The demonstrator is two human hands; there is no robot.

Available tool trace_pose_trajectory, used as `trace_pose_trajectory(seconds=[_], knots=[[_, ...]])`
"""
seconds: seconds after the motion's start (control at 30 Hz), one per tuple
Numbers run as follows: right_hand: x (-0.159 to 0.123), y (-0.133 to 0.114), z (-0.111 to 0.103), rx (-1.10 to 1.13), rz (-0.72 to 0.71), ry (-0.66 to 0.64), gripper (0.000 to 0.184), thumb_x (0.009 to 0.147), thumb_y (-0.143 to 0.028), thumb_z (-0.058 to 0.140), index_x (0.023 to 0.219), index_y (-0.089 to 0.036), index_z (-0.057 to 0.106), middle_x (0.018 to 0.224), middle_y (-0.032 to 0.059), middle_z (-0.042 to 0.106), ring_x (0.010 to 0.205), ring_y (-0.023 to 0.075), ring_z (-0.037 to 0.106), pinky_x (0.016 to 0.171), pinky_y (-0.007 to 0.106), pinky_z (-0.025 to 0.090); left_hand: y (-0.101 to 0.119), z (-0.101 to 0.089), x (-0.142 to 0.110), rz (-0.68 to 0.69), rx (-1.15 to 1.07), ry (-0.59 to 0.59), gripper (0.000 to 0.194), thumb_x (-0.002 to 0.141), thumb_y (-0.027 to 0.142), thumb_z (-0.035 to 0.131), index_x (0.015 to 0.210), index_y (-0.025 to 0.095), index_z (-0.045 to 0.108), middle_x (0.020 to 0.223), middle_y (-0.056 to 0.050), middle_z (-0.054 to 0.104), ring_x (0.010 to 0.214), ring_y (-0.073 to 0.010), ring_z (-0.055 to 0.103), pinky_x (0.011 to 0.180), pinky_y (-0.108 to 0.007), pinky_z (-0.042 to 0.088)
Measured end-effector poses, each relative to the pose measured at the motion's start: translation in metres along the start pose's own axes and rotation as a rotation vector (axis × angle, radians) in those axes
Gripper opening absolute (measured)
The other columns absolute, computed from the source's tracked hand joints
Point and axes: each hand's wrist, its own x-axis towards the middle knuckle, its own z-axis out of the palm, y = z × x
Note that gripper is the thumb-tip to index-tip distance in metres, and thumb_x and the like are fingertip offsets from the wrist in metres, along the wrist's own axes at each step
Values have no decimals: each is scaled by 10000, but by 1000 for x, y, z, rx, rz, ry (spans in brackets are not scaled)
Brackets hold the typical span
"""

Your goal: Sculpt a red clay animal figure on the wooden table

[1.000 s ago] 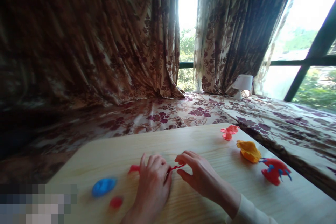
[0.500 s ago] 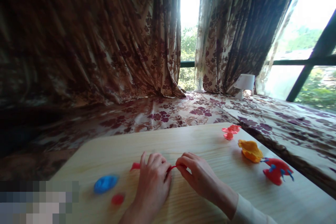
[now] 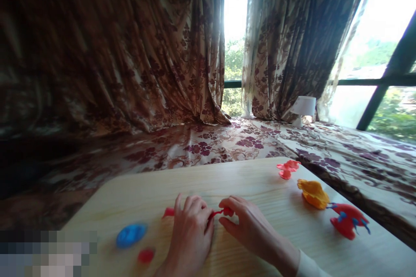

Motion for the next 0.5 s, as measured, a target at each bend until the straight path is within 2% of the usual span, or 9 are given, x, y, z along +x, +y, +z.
trace_pose_trajectory(seconds=[0.07,0.13,0.37,0.5], knots=[[1,0,2,10,-15,11,160,748,-94,603,876,-190,602,823,13,638,759,150,570,676,223,399,-1,1,-1,-1,-3,6,137,771,149,560,706,230,648,779,6,626,863,-199,533,988,-532,253],[2,1,3,16,-34,24,134,773,-73,570,835,-188,599,804,8,628,755,142,563,676,218,399,-1,2,-1,2,-3,5,141,774,144,552,712,229,646,783,6,627,871,-201,534,992,-537,247],[1,-1,4,0,-38,16,141,876,-150,497,802,-186,611,784,15,624,744,140,569,677,217,399,1,0,0,17,4,6,163,786,147,538,680,223,636,778,-1,631,856,-201,543,980,-546,262],[0,-1,5,-58,-48,-3,210,916,-197,447,771,-186,599,766,17,624,727,139,575,654,217,385,2,1,1,4,1,23,161,783,145,548,687,228,646,777,4,637,867,-200,547,997,-547,248]])
